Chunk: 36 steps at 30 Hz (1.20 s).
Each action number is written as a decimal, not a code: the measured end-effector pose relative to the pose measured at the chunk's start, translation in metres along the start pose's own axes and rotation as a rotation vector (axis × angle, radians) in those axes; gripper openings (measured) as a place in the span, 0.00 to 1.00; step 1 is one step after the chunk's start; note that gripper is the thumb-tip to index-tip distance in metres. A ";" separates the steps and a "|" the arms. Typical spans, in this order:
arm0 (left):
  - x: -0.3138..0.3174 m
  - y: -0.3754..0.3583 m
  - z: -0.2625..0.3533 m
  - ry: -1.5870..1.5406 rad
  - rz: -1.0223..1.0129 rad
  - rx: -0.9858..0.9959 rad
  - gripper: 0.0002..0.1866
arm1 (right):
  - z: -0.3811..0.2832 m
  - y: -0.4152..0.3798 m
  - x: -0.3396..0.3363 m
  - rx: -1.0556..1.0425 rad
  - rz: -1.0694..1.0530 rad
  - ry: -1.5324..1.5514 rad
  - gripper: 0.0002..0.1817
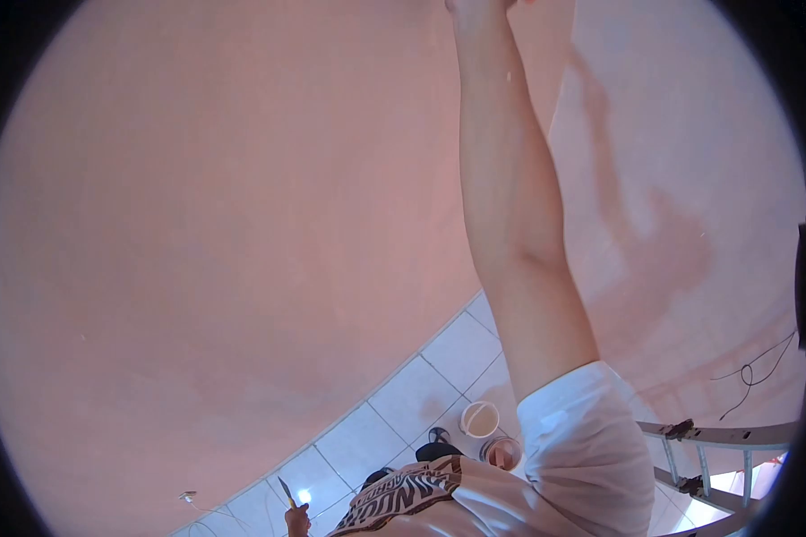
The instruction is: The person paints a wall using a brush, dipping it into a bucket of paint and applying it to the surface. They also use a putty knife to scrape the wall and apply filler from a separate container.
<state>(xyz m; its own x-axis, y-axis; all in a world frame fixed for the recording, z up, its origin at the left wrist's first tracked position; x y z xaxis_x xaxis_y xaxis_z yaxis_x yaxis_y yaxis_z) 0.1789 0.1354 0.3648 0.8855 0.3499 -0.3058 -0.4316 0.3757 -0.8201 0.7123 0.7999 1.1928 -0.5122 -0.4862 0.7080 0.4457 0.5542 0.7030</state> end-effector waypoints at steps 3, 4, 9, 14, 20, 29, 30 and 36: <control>0.039 -0.027 0.020 0.030 0.005 -0.045 0.05 | 0.000 -0.104 -0.075 0.101 -0.015 -0.080 0.11; 0.049 -0.036 0.025 0.048 -0.002 -0.056 0.05 | 0.003 -0.142 -0.115 0.131 0.023 -0.142 0.14; 0.043 -0.032 0.021 0.084 -0.061 -0.070 0.04 | -0.014 -0.348 -0.296 0.397 0.511 -0.406 0.14; 0.025 -0.020 0.032 -0.021 -0.138 -0.066 0.05 | -0.018 -0.331 -0.330 0.432 0.505 -0.848 0.09; 0.019 -0.016 0.059 -0.254 -0.259 -0.002 0.08 | -0.042 -0.080 -0.116 -0.001 -0.062 -0.444 0.03; 0.064 -0.024 0.058 0.039 -0.423 0.014 0.25 | -0.015 -0.024 -0.061 -0.008 -0.055 -0.059 0.14; 0.066 -0.023 0.058 -0.144 -0.736 -0.046 0.26 | -0.008 -0.054 -0.097 0.033 -0.021 -0.065 0.15; 0.088 -0.055 0.046 0.361 0.017 -0.111 0.24 | -0.007 -0.338 -0.339 0.368 0.426 -0.335 0.12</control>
<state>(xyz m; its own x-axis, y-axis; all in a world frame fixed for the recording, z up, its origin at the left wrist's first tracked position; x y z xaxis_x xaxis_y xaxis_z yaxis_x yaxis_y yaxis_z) 0.2728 0.1848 0.4051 0.8906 0.0225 -0.4542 -0.4428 0.2704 -0.8549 0.7404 0.7729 0.7158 -0.5738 0.0308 0.8184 0.4104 0.8756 0.2548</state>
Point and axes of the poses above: each hand's wrist, its own y-axis towards the middle knuckle, its own x-axis out of the palm, z = x × y, the point moved 2 cm from there along y, towards the middle knuckle, and after that the axes turned 9 degrees about -z, right-handed, at the moved point
